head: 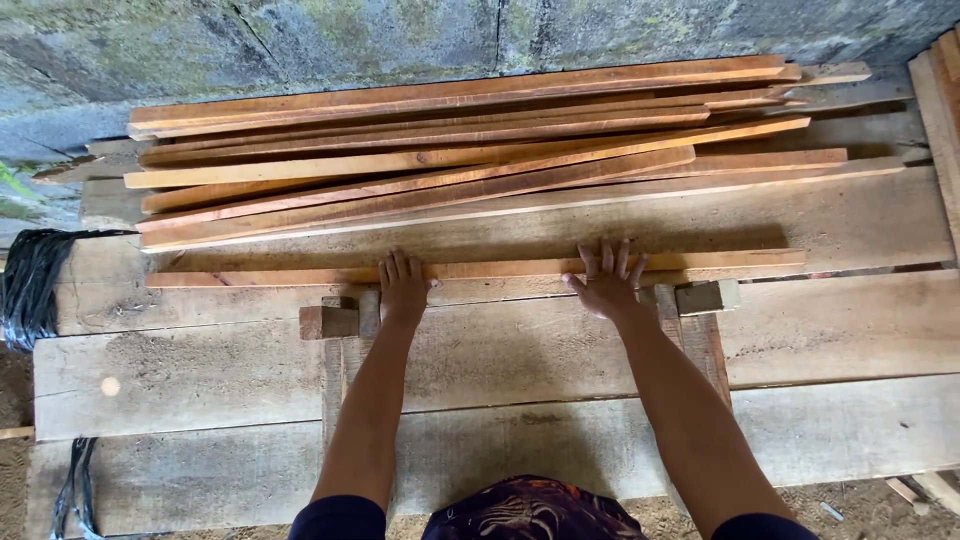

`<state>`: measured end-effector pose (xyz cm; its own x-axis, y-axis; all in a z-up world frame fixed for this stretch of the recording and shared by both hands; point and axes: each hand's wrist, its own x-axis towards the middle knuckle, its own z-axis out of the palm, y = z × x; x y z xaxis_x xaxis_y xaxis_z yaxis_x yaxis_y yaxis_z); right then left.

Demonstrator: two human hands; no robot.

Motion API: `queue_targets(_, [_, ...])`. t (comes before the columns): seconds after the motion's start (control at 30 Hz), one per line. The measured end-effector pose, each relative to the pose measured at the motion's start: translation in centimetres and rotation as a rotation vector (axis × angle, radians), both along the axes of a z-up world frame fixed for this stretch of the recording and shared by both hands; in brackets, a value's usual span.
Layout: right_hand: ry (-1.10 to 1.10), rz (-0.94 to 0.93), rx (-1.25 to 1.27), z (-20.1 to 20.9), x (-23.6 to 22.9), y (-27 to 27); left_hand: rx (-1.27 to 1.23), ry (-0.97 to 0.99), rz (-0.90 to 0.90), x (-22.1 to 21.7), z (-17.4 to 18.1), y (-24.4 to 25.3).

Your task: Sorting and arranging thin wooden slats on a workbench.

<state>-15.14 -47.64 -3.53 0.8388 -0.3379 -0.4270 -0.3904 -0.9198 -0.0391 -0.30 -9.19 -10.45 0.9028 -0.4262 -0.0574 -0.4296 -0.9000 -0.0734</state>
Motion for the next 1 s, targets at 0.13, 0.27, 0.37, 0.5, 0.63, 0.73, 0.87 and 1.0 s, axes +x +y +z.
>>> queue_targets(0.13, [-0.1,-0.005,-0.022,-1.3,-1.0,0.1,0.044,0.048,0.016,0.1,-1.3,0.2])
queue_targets(0.27, [-0.445,0.238,-0.284,-1.2,-0.3,-1.0,0.114,-0.065,-0.084,2.0,-1.9,0.5])
queue_targets(0.37, [-0.63,0.4,-0.441,1.0,0.6,-1.4,0.089,-0.201,-0.13,2.6,-1.5,0.5])
queue_targets(0.5, [-0.666,0.345,-0.454,1.2,3.0,-4.2,0.044,-0.138,-0.063,5.2,2.6,0.0])
queue_targets(0.63, [-0.598,0.243,-0.336,5.4,3.6,-5.9,0.03,-0.3,-0.12,5.2,10.8,0.0])
queue_targets(0.73, [-0.78,0.305,-0.477,8.9,2.5,-7.2,-0.2,-0.618,-0.287,6.0,13.7,0.0])
queue_targets(0.87, [-0.882,0.37,-0.524,11.1,1.6,-8.1,-0.416,-0.638,-0.181,3.9,18.7,0.1])
queue_targets(1.0, [-1.012,0.399,-0.502,18.1,-1.0,-6.1,-0.509,-0.623,-0.141,1.3,23.8,0.2])
